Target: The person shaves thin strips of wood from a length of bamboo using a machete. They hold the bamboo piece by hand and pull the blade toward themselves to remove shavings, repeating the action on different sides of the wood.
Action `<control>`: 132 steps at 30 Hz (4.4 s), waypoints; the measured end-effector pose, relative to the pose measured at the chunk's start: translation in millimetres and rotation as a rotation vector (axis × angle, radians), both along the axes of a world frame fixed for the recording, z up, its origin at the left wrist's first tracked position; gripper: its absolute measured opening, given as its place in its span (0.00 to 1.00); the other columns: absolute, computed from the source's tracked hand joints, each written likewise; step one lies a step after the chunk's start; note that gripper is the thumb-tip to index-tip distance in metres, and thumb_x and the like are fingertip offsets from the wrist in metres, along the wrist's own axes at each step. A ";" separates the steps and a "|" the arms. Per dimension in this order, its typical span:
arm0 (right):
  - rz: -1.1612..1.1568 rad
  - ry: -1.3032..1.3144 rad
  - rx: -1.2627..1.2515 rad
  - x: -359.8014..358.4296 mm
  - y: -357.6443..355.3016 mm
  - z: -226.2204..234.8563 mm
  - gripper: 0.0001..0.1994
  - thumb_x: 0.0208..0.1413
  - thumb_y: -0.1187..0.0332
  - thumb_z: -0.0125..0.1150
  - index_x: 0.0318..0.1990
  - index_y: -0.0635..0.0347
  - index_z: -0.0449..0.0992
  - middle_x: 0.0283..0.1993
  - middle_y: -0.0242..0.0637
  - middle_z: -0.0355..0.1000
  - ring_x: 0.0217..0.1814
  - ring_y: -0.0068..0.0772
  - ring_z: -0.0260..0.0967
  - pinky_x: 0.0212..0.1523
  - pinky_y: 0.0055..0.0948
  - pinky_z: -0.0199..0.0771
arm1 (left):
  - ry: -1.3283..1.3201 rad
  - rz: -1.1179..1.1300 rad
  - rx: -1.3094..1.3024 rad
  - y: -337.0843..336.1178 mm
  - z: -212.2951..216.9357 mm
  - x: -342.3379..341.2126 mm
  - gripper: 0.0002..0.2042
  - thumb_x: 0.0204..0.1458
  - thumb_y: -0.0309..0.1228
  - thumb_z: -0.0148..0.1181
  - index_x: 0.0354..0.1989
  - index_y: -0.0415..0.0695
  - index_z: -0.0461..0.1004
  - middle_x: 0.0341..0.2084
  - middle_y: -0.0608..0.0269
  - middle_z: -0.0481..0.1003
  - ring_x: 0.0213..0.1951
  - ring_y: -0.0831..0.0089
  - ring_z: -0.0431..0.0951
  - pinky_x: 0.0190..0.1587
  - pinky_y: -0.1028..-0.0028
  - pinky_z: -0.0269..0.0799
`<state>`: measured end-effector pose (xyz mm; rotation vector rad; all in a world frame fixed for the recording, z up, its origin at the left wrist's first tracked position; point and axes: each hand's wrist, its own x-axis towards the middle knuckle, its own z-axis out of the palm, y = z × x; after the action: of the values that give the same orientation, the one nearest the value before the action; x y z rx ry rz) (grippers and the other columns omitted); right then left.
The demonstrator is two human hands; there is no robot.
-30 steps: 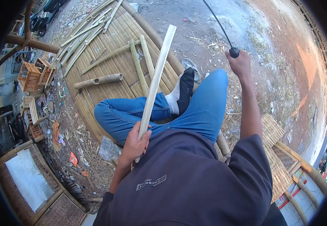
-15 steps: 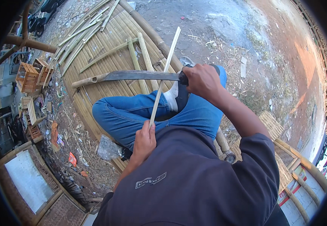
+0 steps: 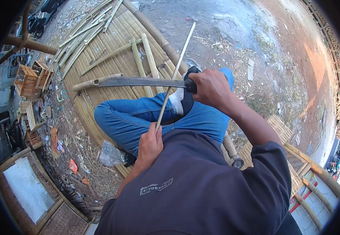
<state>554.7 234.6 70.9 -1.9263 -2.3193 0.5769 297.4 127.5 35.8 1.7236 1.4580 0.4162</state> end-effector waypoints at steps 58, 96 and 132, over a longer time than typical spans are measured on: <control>-0.070 -0.007 0.000 4.1 11.4 6.9 0.10 0.37 0.66 0.66 0.31 0.55 0.79 0.23 0.47 0.74 0.30 0.54 0.75 0.33 0.49 0.74 | -0.027 0.079 -0.004 -10.8 2.6 -8.0 0.08 0.64 0.31 0.53 0.42 0.38 0.69 0.21 0.39 0.74 0.27 0.39 0.77 0.28 0.49 0.69; -0.908 -0.351 0.039 298.2 53.0 -62.5 0.20 0.52 0.56 0.63 0.44 0.66 0.80 0.47 0.57 0.77 0.52 0.58 0.76 0.53 0.47 0.75 | -0.152 0.125 -0.115 -16.9 -4.6 -25.6 0.10 0.66 0.31 0.49 0.41 0.35 0.70 0.21 0.36 0.73 0.27 0.38 0.76 0.28 0.51 0.67; 0.048 0.082 0.276 5.9 -5.0 -71.0 0.11 0.36 0.66 0.69 0.25 0.55 0.71 0.22 0.39 0.72 0.27 0.49 0.75 0.27 0.45 0.71 | -0.539 0.031 -0.507 -6.8 -6.4 -31.9 0.11 0.70 0.33 0.42 0.36 0.41 0.66 0.14 0.76 0.58 0.17 0.87 0.55 0.21 0.79 0.51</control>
<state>560.6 229.5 -0.1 -1.6956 -2.2616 0.3119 265.5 120.7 29.5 1.0775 1.0752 0.4395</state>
